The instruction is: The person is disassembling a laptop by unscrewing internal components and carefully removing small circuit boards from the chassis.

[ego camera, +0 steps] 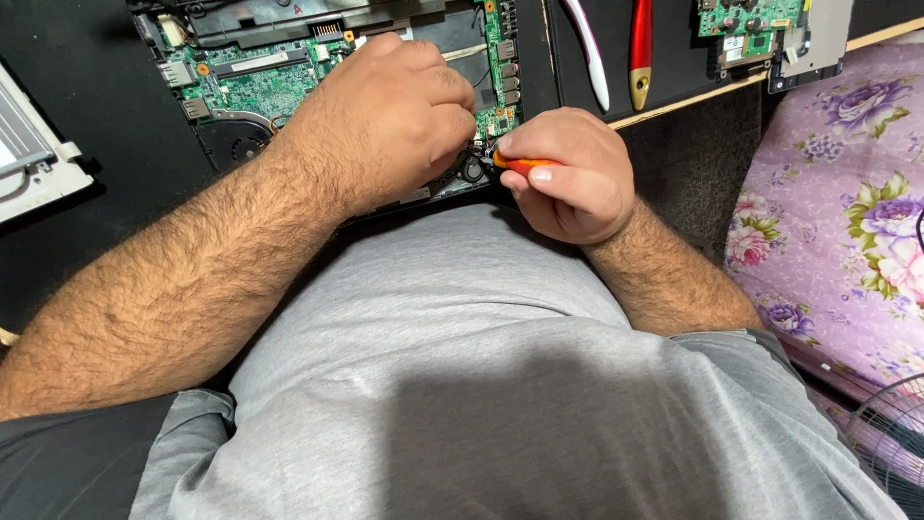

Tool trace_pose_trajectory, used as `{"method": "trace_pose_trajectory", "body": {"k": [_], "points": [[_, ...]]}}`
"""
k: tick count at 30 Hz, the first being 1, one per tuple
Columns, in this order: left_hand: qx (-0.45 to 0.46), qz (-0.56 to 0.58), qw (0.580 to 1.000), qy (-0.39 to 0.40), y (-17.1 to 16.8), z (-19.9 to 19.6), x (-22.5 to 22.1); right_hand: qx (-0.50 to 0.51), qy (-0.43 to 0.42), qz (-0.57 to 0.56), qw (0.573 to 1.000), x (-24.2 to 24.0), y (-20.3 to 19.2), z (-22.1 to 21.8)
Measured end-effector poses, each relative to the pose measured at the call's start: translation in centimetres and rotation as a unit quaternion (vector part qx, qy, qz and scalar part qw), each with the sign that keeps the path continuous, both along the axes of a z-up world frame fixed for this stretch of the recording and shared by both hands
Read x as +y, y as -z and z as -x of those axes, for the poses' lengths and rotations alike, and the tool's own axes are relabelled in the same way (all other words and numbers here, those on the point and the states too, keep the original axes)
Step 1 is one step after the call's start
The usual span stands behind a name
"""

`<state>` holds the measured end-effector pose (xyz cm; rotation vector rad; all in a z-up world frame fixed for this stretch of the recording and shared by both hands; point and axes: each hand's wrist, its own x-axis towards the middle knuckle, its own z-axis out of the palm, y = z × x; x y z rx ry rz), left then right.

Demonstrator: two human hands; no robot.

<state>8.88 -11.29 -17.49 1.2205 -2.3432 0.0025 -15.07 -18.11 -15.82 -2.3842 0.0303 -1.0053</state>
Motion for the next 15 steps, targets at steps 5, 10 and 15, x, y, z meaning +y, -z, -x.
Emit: {"method": "trace_pose_trajectory", "body": {"k": [5,10,15], "points": [[-0.007,0.002,1.0,-0.004,-0.07,0.0,0.05,-0.006,0.006,0.003,1.0,0.08,-0.16,-0.17],[-0.006,-0.002,1.0,-0.002,-0.27,-0.11,0.03,-0.007,0.003,0.003,1.0,0.07,-0.06,-0.07],[0.008,-0.003,1.0,0.004,-0.4,-0.13,0.03,-0.005,-0.005,0.007,1.0,0.0,0.17,-0.02]]}}
